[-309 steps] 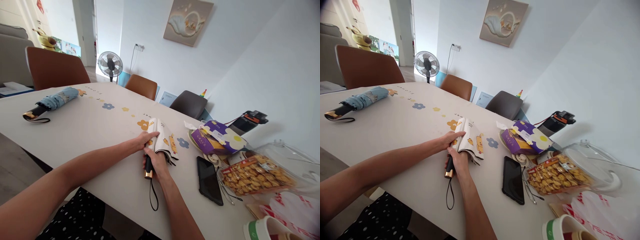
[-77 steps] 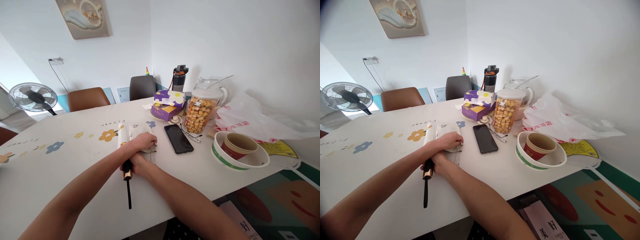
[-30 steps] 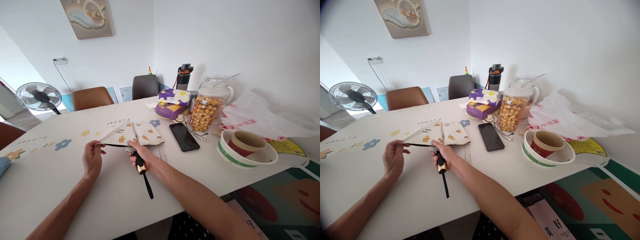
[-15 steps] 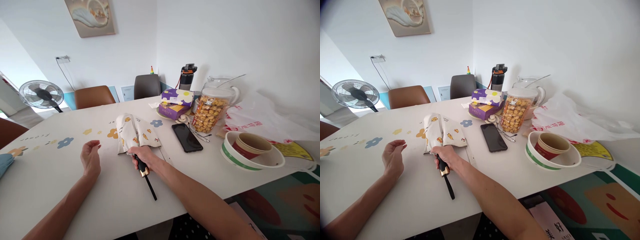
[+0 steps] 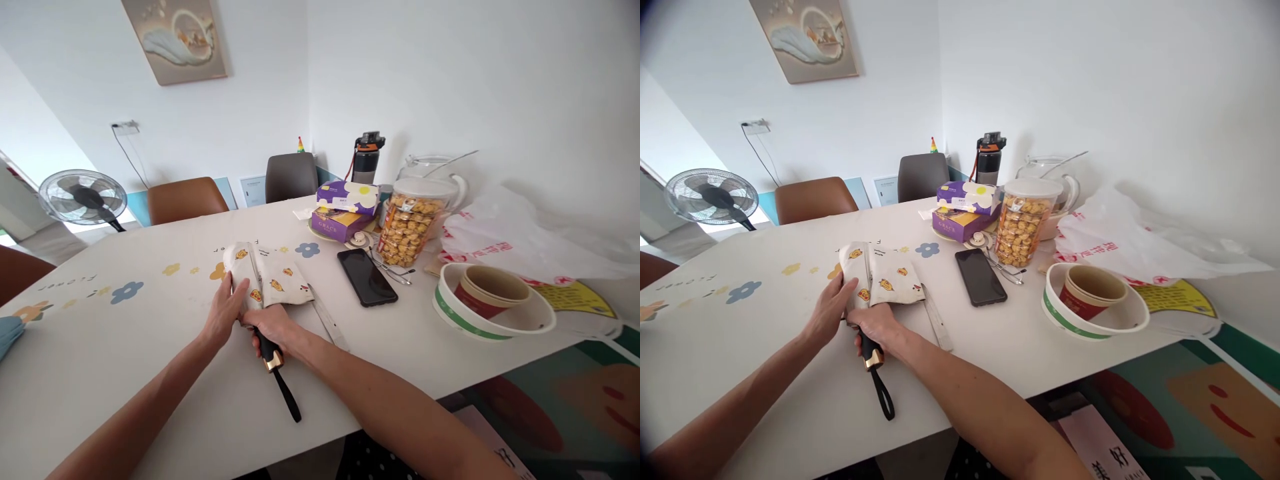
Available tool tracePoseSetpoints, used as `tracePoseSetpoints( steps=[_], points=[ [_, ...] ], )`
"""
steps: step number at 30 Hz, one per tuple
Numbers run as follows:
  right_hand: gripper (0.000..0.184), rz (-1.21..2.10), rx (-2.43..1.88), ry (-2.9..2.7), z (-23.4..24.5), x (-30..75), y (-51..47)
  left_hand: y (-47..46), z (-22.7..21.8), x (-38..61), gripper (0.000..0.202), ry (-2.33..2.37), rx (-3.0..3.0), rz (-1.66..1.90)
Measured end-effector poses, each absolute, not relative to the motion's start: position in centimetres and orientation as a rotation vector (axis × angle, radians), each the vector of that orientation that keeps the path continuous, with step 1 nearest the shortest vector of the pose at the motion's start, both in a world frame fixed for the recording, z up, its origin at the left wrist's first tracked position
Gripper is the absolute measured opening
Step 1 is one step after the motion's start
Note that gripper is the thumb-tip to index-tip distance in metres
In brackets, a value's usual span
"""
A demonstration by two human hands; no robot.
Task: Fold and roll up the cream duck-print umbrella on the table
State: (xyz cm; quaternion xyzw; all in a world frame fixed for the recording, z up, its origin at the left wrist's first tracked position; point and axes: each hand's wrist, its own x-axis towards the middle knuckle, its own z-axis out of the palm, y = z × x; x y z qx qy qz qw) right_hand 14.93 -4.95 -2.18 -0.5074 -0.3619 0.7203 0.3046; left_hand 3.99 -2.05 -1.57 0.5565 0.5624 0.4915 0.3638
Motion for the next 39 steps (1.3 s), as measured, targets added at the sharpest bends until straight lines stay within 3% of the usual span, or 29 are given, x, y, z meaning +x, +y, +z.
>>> tracePoseSetpoints(
  steps=[6,12,19,32,36,39],
  points=[
    [0.012,1.976,-1.225,-0.95,-2.9,14.9,-5.0,-0.3,-0.6,4.6,0.031,1.285,0.921,1.169],
    [0.017,2.058,-0.987,-1.08,-2.8,15.4,-5.3,-0.3,-0.8,3.9,0.042,1.128,0.812,1.128],
    [0.037,2.084,-0.964,-1.025,-1.8,15.4,-6.0,-0.5,-0.3,4.0,0.042,1.082,0.833,1.133],
    [0.016,2.127,-0.955,-0.579,-2.5,15.3,-4.3,1.4,-2.8,2.9,0.034,1.34,0.998,0.956],
    [0.018,2.019,-1.111,-0.698,-2.6,14.9,-4.7,1.3,-2.4,3.5,0.033,1.258,0.909,0.994],
    [0.031,1.955,-1.141,-0.883,-2.7,14.7,-5.2,1.2,-2.3,3.6,0.037,1.229,0.773,0.972]
  ],
)
